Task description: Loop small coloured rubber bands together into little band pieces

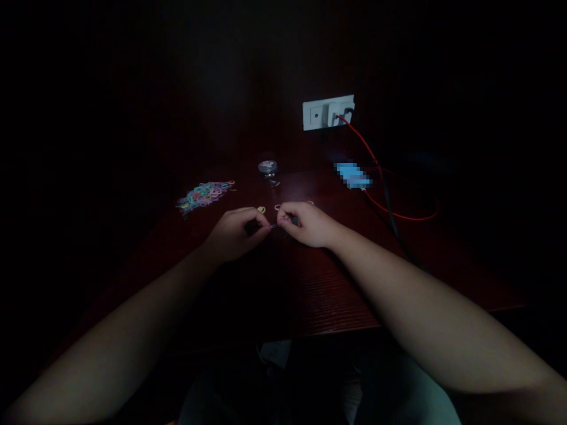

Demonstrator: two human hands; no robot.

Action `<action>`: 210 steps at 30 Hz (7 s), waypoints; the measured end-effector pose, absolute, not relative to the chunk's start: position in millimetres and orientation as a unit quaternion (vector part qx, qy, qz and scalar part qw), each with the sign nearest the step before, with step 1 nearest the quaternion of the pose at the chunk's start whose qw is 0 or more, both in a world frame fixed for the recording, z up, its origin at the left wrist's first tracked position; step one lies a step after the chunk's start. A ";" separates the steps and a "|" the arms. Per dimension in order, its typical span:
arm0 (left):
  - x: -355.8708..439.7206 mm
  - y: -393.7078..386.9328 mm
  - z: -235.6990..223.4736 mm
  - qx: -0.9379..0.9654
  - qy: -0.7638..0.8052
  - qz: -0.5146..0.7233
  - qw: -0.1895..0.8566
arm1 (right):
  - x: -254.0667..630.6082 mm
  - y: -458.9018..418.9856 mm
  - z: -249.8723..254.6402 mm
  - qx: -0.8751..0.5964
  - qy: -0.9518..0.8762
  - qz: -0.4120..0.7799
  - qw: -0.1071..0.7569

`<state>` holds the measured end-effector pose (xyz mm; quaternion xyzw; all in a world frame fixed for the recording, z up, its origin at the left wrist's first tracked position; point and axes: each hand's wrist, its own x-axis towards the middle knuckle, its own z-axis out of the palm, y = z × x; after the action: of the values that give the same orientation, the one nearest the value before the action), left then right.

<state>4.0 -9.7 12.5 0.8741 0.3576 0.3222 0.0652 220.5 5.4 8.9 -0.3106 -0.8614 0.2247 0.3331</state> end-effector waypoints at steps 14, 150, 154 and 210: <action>5.0 -10.9 13.1 0.881 0.351 0.309 0.075 | 221.3 6.9 8.0 -0.308 -0.865 0.209 0.336; 2.3 -10.4 8.1 0.914 0.294 0.248 0.127 | 225.5 17.6 3.0 -0.316 -0.864 0.169 0.353; 1.7 -9.1 7.3 0.919 0.290 0.237 0.120 | 227.5 20.6 -0.4 -0.313 -0.883 0.152 0.315; -102.0 72.9 -28.3 0.619 0.779 0.102 0.014 | 236.1 31.0 -5.1 -0.388 -0.882 0.030 0.266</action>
<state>-102.0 72.9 -28.3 0.6185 0.7790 0.1022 0.0136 236.1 31.0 -5.1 -0.3883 -0.8818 0.0297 0.2659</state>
